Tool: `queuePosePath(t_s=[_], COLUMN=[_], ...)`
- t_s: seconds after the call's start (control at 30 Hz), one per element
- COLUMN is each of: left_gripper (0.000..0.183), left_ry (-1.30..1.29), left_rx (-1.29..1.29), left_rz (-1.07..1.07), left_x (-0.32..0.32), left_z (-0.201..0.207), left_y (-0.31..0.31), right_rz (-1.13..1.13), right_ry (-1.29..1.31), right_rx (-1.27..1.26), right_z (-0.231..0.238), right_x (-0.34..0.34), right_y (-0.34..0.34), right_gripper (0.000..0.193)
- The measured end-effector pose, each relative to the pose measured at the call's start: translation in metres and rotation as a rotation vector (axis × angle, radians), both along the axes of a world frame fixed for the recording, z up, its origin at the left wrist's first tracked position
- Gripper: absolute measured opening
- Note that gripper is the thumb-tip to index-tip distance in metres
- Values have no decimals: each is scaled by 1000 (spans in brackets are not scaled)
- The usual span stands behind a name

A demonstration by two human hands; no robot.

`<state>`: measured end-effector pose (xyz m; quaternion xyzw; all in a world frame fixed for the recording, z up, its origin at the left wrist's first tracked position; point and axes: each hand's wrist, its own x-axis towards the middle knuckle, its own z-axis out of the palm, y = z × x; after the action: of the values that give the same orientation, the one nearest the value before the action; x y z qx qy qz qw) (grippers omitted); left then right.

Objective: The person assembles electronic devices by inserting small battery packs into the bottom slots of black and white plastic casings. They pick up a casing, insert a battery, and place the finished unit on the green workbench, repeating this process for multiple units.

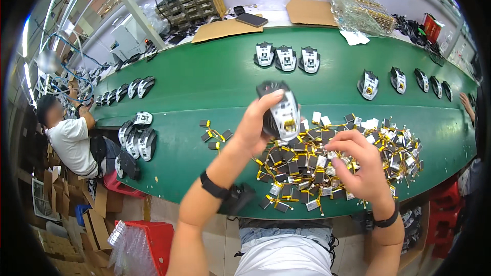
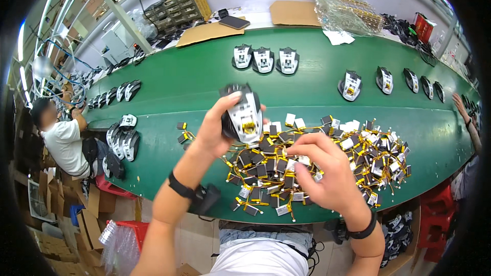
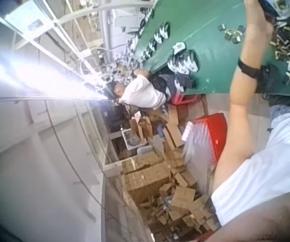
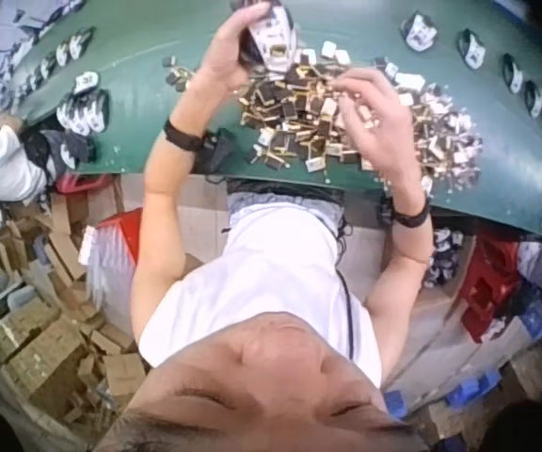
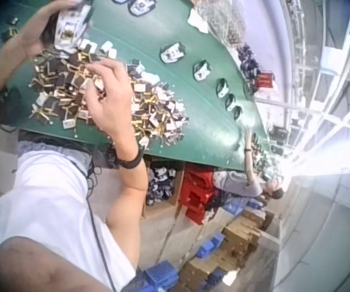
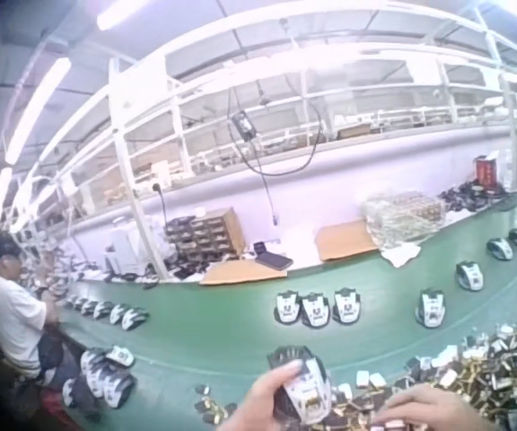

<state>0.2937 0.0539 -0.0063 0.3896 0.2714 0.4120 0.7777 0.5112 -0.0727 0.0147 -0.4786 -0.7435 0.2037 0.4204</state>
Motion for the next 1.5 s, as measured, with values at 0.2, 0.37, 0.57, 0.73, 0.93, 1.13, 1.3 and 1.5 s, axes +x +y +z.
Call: queuePosePath(t_s=[0.2, 0.37, 0.57, 0.73, 0.93, 1.13, 1.3, 1.5], left_gripper=[32, 48, 59, 86, 83, 69, 73, 46], left_ry=[445, 870, 1605, 1935, 1765, 1564, 635, 135], left_rx=[244, 483, 1077, 783, 930, 1048, 563, 276], left_rz=[-106, 253, 299, 357, 32, 313, 51, 30], left_x=[106, 168, 185, 171, 176, 154, 106, 3], left_z=[-13, -122, -46, -59, -61, -55, 4, 31], left_y=[118, 189, 151, 186, 199, 201, 147, 33], right_rz=[-143, -85, -279, -323, -186, -78, 36, 124], right_ry=[-355, -433, -681, -645, -562, -674, -653, -573], right_rx=[-110, -115, -158, -523, -449, -42, -96, -80], right_z=[6, -2, -27, -25, -38, -23, -28, -50], right_x=[61, 88, 92, 90, 84, 72, 72, 50], right_y=[-13, 12, 57, 74, 67, 56, 42, 49], right_gripper=[16, 15, 19, 41, 32, 20, 11, 8])
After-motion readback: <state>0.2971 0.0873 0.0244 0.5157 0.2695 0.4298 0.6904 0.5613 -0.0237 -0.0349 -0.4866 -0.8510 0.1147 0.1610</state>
